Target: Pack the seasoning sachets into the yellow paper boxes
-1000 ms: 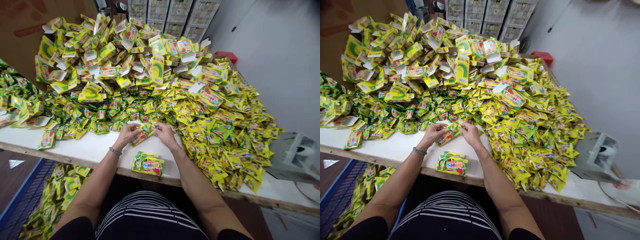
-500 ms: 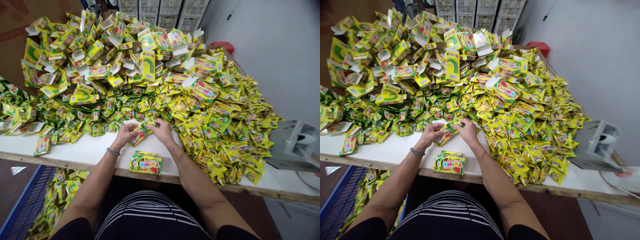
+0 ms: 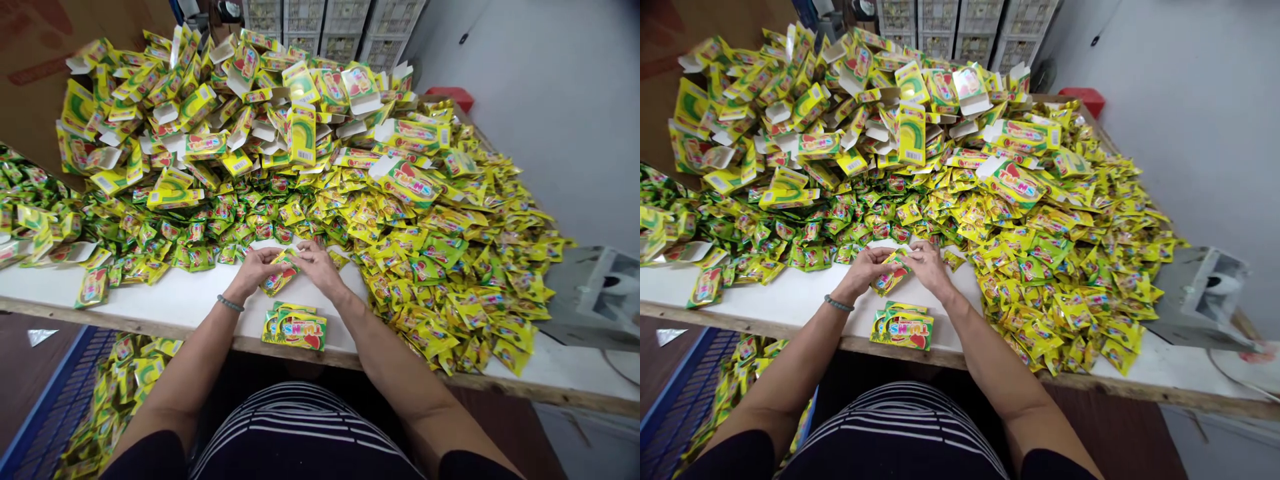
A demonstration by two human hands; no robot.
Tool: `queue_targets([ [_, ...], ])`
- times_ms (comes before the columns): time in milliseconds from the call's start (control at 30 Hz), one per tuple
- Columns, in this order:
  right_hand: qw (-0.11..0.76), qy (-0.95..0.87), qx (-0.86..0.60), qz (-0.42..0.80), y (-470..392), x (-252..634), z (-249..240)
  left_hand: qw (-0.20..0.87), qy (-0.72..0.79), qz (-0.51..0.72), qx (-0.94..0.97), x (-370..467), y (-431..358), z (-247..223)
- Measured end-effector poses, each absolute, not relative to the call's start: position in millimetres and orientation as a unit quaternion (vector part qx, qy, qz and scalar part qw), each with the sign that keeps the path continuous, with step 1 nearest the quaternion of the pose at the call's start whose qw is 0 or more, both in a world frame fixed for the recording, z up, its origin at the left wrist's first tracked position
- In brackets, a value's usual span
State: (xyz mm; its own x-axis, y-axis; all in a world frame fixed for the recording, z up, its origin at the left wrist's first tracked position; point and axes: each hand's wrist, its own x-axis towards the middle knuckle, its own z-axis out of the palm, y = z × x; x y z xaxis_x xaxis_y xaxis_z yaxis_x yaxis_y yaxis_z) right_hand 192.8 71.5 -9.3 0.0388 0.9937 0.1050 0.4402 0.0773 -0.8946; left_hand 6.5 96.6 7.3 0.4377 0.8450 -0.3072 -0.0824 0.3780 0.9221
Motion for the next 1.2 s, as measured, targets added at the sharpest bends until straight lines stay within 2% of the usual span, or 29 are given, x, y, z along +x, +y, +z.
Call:
queue_targets([
  [167, 0.393, -0.64, -0.573, 0.328, 68, 186, -6, 0.712, 0.424, 0.342, 0.442, 7, 96, 5],
  [467, 0.317, -0.704, -0.54, 0.335, 69, 179, -12, 0.634, 0.404, 0.331, 0.57, 4, 93, -1],
  [600, 0.428, -0.647, -0.567, 0.275, 69, 182, -10, 0.625, 0.406, 0.385, 0.545, 7, 97, -2],
  [700, 0.493, -0.582, -0.557, 0.33, 68, 180, -8, 0.621, 0.424, 0.444, 0.488, 9, 98, 0],
  [800, 0.493, -0.556, -0.509, 0.435, 66, 171, -7, 0.629, 0.418, 0.462, 0.465, 9, 97, 2],
  [967, 0.514, -0.553, -0.524, 0.395, 64, 161, -7, 0.652, 0.384, 0.446, 0.478, 9, 94, 3],
  [1200, 0.519, -0.52, -0.528, 0.425, 63, 158, -6, 0.67, 0.385, 0.454, 0.443, 9, 95, 3],
])
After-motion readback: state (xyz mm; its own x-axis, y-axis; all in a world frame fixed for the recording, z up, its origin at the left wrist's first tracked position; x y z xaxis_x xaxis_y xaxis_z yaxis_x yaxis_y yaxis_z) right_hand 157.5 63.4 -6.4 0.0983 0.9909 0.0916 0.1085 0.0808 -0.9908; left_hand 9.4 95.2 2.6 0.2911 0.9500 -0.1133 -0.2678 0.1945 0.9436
